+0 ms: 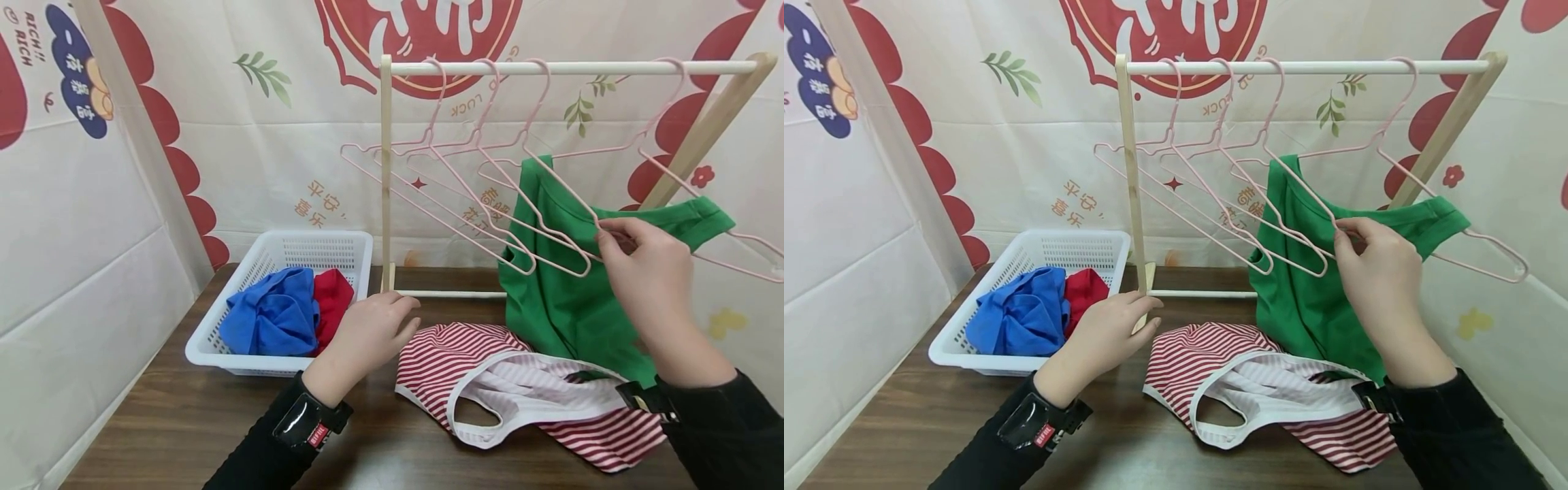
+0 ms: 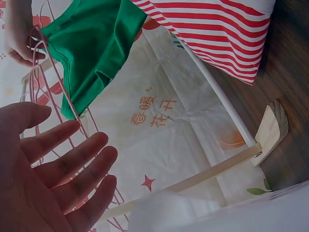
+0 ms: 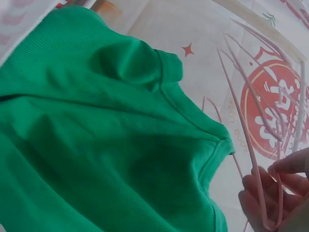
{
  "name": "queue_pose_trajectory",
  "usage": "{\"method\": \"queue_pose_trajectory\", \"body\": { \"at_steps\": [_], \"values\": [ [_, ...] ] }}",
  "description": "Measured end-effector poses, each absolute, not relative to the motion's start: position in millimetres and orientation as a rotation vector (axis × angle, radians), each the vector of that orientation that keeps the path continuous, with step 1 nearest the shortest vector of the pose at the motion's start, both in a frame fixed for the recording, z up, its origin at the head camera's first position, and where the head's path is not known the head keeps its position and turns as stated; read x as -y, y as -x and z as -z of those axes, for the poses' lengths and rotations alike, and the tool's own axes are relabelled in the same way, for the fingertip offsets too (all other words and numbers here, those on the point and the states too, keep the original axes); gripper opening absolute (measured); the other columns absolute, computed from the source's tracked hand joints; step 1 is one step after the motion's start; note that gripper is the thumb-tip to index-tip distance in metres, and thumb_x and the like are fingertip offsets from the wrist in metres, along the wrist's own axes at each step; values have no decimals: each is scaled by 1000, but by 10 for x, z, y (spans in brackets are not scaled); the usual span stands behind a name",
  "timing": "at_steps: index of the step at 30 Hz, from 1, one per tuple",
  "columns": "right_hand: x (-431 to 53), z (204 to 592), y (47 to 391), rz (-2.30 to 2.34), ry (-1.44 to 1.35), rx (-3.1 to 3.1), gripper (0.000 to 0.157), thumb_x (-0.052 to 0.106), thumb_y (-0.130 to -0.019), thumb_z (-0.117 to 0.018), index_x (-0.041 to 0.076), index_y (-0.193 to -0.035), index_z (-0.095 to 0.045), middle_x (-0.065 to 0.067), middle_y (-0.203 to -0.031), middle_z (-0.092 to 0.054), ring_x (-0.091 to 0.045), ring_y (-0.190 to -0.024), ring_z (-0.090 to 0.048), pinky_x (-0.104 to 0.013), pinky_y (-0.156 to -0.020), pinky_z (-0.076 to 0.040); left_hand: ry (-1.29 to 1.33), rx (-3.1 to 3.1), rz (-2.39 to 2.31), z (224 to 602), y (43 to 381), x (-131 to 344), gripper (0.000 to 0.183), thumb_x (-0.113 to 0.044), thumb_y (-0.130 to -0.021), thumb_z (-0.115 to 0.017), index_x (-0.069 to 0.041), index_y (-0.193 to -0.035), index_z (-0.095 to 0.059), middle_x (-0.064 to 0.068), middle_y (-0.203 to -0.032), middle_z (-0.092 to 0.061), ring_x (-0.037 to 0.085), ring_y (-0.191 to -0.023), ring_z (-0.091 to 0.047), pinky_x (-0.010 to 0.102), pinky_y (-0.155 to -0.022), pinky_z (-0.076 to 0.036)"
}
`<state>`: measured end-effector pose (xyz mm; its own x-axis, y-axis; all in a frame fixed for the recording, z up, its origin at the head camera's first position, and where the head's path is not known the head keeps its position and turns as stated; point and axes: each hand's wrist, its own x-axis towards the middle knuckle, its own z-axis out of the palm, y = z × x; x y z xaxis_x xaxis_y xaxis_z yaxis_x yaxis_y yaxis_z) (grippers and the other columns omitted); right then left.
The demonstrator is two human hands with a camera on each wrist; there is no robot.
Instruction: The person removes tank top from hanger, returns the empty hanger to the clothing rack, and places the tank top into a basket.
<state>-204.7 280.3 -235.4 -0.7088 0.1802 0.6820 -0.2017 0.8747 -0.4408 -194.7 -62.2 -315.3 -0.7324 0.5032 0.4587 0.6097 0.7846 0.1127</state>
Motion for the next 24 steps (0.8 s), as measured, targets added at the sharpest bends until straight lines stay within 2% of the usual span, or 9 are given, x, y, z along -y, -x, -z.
{"method": "queue_pose_trajectory", "body": {
  "at_steps": [3, 5, 9, 13, 18, 24],
  "values": [
    [-2810, 2309, 2019, -598, 1, 2289, 31, 22, -98, -56, -1, -113, -70, -23, -104, -67, -20, -90, -60, -31, -70, -34, 844, 2575, 362, 3140, 1942, 627, 30, -34, -93, -64, -16, -117, -68, 1, -107, -70, 16, -94, -66, 31, -77, -56],
    [-2809, 2288, 1998, -586, -10, 2290, 30, 20, -97, -56, -2, -112, -70, -24, -107, -65, -37, -98, -58, -37, -72, -34, 846, 2579, 361, 3135, 1946, 632, 30, -33, -93, -64, -16, -117, -68, 1, -107, -70, 17, -94, -66, 31, -77, -55],
    [-2809, 2264, 1971, -580, -33, 2285, 28, 18, -96, -58, -3, -110, -71, -24, -110, -64, -39, -102, -57, -43, -80, -34, 848, 2579, 332, 3111, 1956, 639, 30, -33, -94, -64, -16, -117, -68, 2, -104, -70, 16, -91, -66, 30, -76, -55],
    [-2810, 2250, 1960, -574, -59, 2274, 27, 17, -95, -58, -3, -108, -71, -24, -107, -64, -38, -97, -55, -49, -85, -33, 846, 2554, 312, 3053, 1977, 639, 30, -33, -93, -65, -15, -116, -69, 2, -102, -70, 16, -88, -66, 29, -74, -55],
    [-2783, 2218, 1902, -555, -86, 2265, 26, 15, -94, -59, -5, -107, -70, -26, -108, -62, -43, -103, -48, -54, -93, -31, 880, 2525, 275, 3007, 1993, 625, 31, -33, -92, -65, -14, -116, -69, 2, -100, -70, 16, -85, -66, 27, -70, -55],
    [-2644, 2195, 1771, -500, -203, 2181, 21, 12, -89, -66, -5, -102, -72, -26, -101, -64, -45, -99, -49, -54, -85, -32, 937, 2510, 157, 3013, 2000, 609, 35, -35, -91, -66, -13, -118, -68, 3, -100, -70, 16, -84, -67, 27, -69, -56]
  ]
}}
